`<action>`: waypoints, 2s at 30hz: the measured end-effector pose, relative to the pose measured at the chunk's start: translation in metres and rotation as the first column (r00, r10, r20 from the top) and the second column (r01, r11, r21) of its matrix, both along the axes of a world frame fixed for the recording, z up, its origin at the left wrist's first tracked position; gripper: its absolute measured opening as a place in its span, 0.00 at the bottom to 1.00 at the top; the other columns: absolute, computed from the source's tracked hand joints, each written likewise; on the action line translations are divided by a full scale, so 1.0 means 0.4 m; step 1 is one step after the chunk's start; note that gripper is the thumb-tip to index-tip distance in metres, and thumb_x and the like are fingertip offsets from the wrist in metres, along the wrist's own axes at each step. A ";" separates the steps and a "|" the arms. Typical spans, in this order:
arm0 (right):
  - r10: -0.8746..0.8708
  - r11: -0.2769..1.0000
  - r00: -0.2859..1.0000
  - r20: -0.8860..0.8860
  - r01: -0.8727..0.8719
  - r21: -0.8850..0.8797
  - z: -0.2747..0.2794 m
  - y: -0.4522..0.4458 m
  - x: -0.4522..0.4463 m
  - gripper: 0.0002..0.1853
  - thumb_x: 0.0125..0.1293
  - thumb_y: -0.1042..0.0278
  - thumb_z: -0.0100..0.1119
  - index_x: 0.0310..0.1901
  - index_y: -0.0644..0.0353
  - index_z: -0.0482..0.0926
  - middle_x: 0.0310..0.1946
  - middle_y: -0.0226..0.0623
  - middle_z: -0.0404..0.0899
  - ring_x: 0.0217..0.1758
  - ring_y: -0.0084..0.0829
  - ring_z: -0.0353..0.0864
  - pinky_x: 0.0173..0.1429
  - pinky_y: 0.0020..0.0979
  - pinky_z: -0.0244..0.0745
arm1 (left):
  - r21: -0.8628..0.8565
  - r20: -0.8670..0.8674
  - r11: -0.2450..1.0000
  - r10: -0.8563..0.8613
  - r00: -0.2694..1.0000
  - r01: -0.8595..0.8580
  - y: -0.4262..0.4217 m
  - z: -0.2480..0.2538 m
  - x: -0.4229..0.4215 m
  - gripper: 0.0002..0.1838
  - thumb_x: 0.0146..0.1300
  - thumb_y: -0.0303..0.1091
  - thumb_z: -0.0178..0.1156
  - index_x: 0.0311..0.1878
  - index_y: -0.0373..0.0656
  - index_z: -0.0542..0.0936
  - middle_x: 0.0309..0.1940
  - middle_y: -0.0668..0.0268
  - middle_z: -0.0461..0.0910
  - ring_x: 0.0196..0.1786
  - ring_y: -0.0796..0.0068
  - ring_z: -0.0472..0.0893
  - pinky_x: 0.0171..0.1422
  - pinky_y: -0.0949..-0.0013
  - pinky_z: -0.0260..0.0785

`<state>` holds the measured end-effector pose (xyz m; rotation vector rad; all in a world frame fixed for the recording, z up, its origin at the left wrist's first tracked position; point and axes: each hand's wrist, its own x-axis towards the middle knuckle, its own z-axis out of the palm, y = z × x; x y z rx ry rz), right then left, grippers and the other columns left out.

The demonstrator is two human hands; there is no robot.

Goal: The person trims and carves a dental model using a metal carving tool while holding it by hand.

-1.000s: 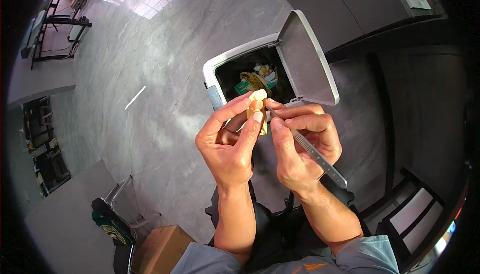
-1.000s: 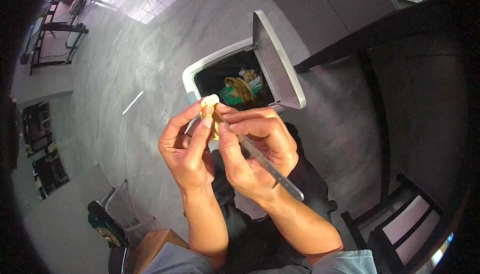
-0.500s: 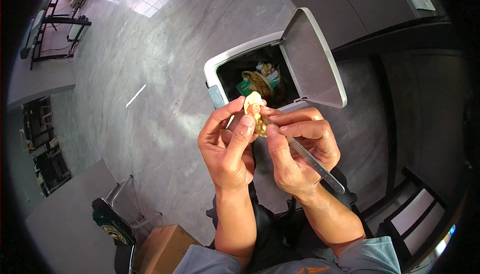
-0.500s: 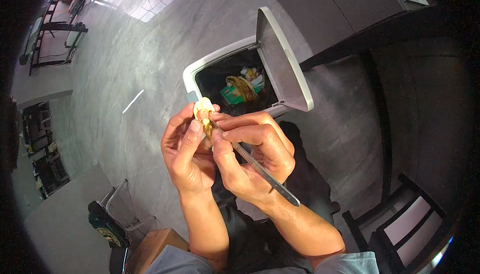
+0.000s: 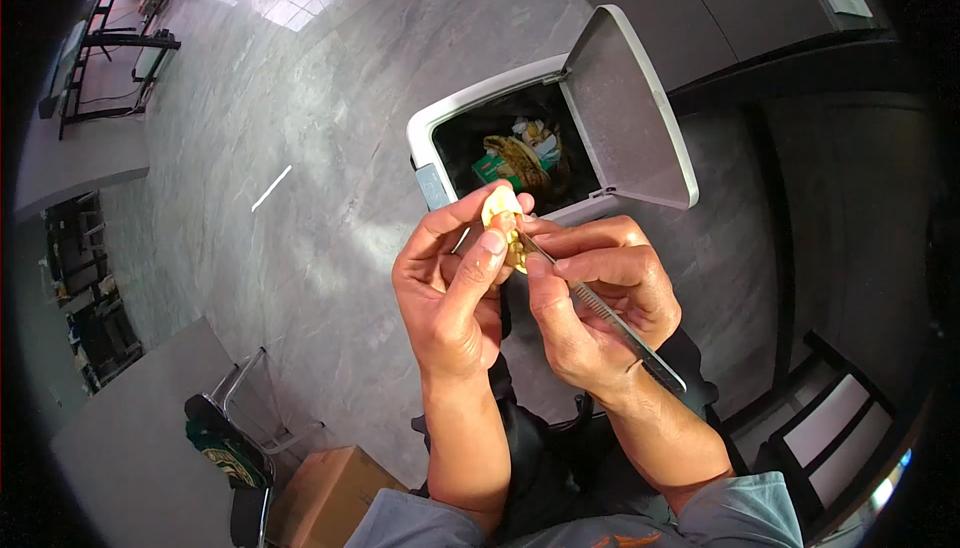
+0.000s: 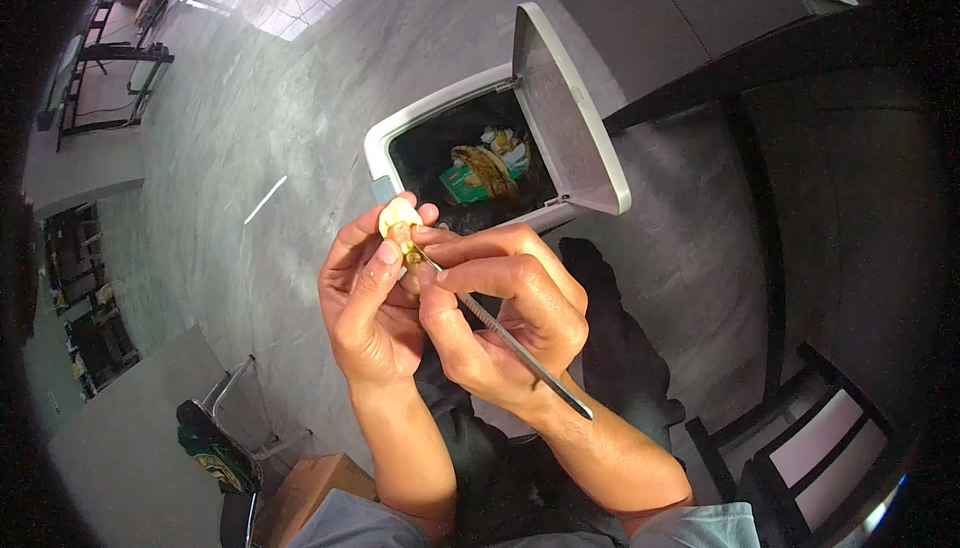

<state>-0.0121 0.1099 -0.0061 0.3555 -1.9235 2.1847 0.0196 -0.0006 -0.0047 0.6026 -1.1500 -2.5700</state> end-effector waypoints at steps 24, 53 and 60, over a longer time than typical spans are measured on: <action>-0.038 0.999 0.999 -0.026 0.039 0.028 0.009 0.003 0.002 0.09 0.55 0.86 0.72 0.32 0.65 0.81 0.36 0.46 0.86 0.43 0.37 0.92 0.46 0.31 0.86 | -0.067 -0.118 0.998 -0.012 0.993 0.004 -0.007 -0.018 0.009 0.16 0.65 0.12 0.62 0.56 0.30 0.80 0.53 0.47 0.85 0.60 0.55 0.85 0.68 0.59 0.77; -0.055 0.996 0.998 0.003 0.055 0.067 0.007 -0.003 0.011 0.09 0.54 0.86 0.72 0.31 0.66 0.81 0.34 0.46 0.86 0.39 0.35 0.90 0.43 0.30 0.86 | -0.125 -0.073 0.992 0.016 0.997 -0.025 -0.008 -0.019 0.015 0.18 0.62 0.08 0.61 0.54 0.30 0.81 0.54 0.49 0.83 0.61 0.57 0.84 0.68 0.61 0.77; -0.053 0.997 0.999 -0.011 0.054 0.059 0.005 -0.003 0.009 0.09 0.54 0.86 0.72 0.32 0.66 0.81 0.34 0.47 0.85 0.40 0.37 0.91 0.45 0.31 0.87 | -0.130 -0.095 0.991 0.015 0.995 -0.027 -0.005 -0.026 0.016 0.19 0.62 0.08 0.60 0.56 0.30 0.80 0.53 0.51 0.83 0.62 0.55 0.84 0.70 0.59 0.76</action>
